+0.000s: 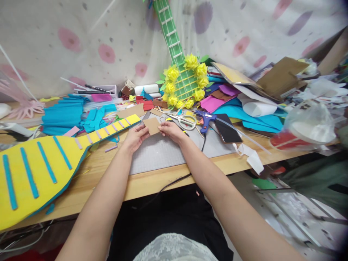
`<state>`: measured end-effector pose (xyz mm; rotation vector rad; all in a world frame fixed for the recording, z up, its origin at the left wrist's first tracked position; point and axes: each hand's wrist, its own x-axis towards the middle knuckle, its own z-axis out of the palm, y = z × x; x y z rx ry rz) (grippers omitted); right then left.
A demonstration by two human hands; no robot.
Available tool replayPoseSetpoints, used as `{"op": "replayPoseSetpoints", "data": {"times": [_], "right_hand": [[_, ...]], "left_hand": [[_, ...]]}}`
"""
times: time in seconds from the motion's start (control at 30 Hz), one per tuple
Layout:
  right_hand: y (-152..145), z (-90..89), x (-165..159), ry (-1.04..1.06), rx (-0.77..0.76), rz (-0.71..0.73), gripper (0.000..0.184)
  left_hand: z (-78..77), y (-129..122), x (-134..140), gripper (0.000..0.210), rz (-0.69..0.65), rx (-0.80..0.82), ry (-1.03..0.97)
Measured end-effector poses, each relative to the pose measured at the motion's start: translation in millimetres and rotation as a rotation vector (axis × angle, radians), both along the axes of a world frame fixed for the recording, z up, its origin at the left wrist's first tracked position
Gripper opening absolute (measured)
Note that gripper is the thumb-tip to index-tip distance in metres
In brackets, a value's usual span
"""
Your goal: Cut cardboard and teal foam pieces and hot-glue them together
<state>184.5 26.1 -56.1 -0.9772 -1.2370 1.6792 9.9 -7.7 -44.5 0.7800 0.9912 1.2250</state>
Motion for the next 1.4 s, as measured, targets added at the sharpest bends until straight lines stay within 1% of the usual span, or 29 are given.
{"op": "replayPoseSetpoints", "data": {"times": [0.2, 0.4, 0.77, 1.07, 1.4], "right_hand": [[-2.0, 2.8, 0.3, 0.018, -0.020, 0.014, 0.031], [-0.7, 1.7, 0.9, 0.019, -0.027, 0.016, 0.033], [0.5, -0.2, 1.2, 0.011, -0.005, 0.019, 0.034], [2.2, -2.1, 2.0, 0.024, -0.014, 0.028, 0.031], [2.3, -3.0, 2.5, 0.041, -0.025, 0.032, 0.029]], "left_hand": [[-3.8, 2.0, 1.8, 0.027, 0.053, 0.005, 0.009], [-4.9, 3.2, 0.4, 0.031, 0.039, 0.000, 0.021], [-5.0, 3.3, -2.7, 0.027, 0.004, -0.009, 0.039], [-2.5, 2.4, -1.4, 0.022, 0.027, -0.033, 0.033], [1.3, 1.4, -0.1, 0.019, 0.015, -0.060, 0.022]]}}
